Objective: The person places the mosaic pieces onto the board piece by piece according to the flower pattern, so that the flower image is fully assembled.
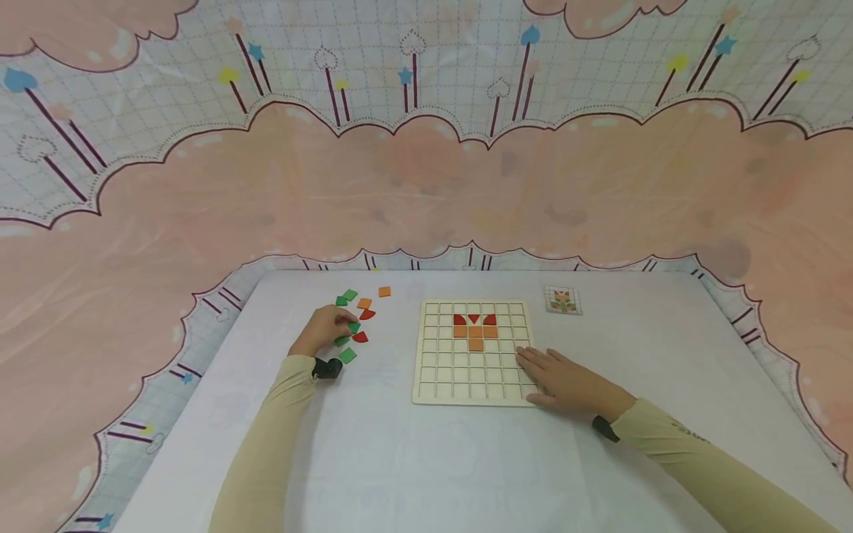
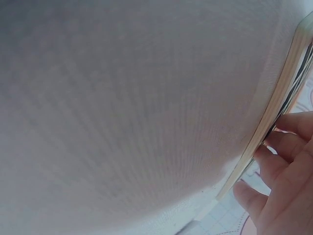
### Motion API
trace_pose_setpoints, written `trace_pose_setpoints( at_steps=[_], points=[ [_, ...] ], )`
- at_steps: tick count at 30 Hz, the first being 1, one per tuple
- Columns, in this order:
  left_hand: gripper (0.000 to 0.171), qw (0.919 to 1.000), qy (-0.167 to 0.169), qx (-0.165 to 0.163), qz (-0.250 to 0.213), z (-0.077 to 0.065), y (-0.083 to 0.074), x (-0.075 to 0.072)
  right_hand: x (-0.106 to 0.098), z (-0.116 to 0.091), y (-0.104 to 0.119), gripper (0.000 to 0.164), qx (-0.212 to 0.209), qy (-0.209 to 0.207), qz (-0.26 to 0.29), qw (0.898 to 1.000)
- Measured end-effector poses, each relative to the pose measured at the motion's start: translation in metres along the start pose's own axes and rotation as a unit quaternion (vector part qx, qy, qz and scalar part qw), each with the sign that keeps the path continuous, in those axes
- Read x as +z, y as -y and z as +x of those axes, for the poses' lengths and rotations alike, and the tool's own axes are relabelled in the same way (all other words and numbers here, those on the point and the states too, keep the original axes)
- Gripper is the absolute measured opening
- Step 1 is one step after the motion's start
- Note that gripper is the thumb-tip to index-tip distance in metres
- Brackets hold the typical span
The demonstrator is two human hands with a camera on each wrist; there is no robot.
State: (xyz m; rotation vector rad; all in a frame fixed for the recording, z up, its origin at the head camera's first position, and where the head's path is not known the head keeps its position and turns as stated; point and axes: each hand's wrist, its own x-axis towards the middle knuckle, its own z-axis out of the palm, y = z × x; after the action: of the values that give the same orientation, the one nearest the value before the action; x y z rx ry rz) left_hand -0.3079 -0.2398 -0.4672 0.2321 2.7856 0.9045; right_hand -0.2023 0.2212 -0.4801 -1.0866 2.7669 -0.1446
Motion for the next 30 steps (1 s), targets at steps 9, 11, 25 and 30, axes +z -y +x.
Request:
trace_pose_setpoints(
  at_steps=[9,11,25,30],
  points=[
    [0.025,0.9999,-0.001,-0.009,-0.013,-0.001,0.0012,0.0013,-0.0008,-0.0009,-0.0004,0.07,0.003,0.003,0.0,1.0],
    [0.025,0.9998,-0.001,-0.01,-0.016,-0.0012,0.001,0.002,-0.0007,-0.0008,-0.0005,0.069,0.004,0.004,0.003,1.0],
    [0.024,0.9994,-0.01,-0.015,-0.029,0.001,0.0056,0.007,-0.0003,-0.0004,0.0001,0.069,0.004,0.008,0.002,1.0],
    [0.025,0.9994,-0.009,-0.009,-0.031,-0.0001,0.0052,0.0064,-0.0004,-0.0003,0.0003,0.069,0.005,0.009,0.004,1.0]
  ],
)
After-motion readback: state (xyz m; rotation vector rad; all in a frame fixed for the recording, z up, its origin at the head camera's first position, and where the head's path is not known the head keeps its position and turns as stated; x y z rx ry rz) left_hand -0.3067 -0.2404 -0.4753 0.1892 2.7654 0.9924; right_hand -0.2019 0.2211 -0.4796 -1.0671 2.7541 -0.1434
